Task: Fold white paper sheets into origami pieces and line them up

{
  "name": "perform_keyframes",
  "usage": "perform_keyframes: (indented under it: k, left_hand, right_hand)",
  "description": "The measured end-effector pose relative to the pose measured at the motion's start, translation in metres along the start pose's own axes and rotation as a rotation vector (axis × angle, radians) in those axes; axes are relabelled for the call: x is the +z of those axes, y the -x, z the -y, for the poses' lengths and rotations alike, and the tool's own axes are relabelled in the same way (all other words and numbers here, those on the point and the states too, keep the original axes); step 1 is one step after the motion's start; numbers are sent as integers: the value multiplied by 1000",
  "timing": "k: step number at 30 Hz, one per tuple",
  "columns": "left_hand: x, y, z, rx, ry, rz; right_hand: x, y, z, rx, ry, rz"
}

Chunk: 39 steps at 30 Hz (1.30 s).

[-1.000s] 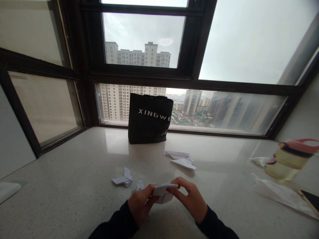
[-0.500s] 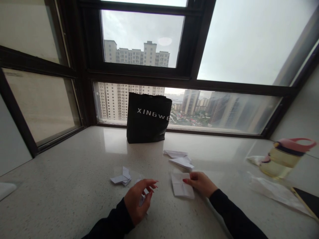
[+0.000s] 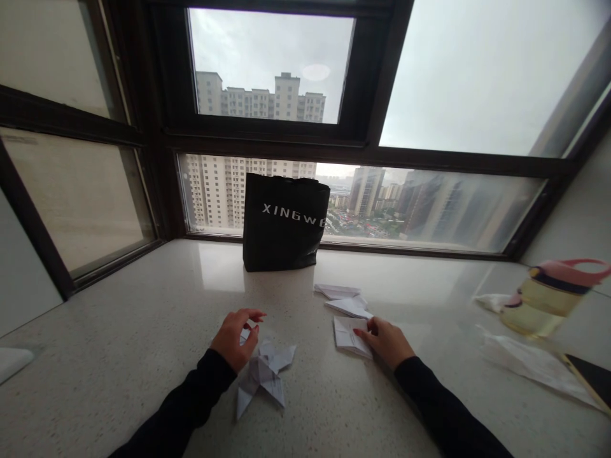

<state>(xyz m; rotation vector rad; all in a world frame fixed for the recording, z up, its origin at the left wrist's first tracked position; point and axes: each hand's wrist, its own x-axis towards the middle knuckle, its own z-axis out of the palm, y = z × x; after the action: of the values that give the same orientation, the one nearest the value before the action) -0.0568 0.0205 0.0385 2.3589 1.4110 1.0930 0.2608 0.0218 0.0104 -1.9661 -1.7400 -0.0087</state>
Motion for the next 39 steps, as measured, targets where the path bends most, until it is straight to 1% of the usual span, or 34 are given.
perform_keyframes:
  k: [2,4,6,7,10,11,12,13,16,18,20,23,25,26,27,28,30,31,33,36,39]
  left_hand:
    - [2,-1,6,-38,-72,73]
    - [3,-1,10,-58,-110,110]
    - [3,0,11,-68,-131,134]
    - [3,1,10,-66,-141,173]
    - [3,3,3,-50,-129,372]
    - [4,4,-2,-50,-116,432]
    - [6,5,-8,-53,-89,468]
    - [8,7,-14,-61,-36,461]
    - [17,13,-34,-74,267,316]
    - [24,19,-44,-97,493,232]
    - [28,23,-48,-163,643,212]
    - [30,26,-47,-307,837,199]
    - [30,26,-44,-335,900,256]
    - [30,25,-42,-302,867,290]
    - [30,25,-40,-234,785,305]
    - [30,24,-38,-149,670,296]
    - [31,23,-34,16,432,236]
    - [32,23,-32,73,350,211]
    - [34,22,-30,111,283,203]
    - [37,23,-29,106,251,186]
    - [37,23,-30,107,202,188]
  right_hand:
    - [0,1,-4,13,28,-37]
    - [-3,1,-6,23,53,-74]
    - [-10,0,-6,22,77,-119]
    - [-15,0,-3,20,92,-146]
    - [-29,6,20,-45,79,-247]
    - [-32,12,32,-101,19,-271]
    - [-33,19,45,-178,-95,-255]
    - [-32,27,58,-226,-227,-180]
    - [-23,53,92,-357,-578,236]
    - [-18,65,105,-354,-712,383]
    - [-15,71,108,-303,-844,445]
    - [-11,71,106,-209,-1067,498]
    - [-8,70,104,-131,-1173,515]
    - [-6,69,104,-92,-1202,519]
    - [-3,68,104,-54,-1217,513]
    - [-2,67,104,-22,-1224,500]
    - [1,67,104,15,-1217,472]
    - [2,67,104,21,-1216,467]
    - [4,70,106,1,-1239,505]
    - [7,75,108,-39,-1249,564]
    - [8,76,107,-21,-1202,532]
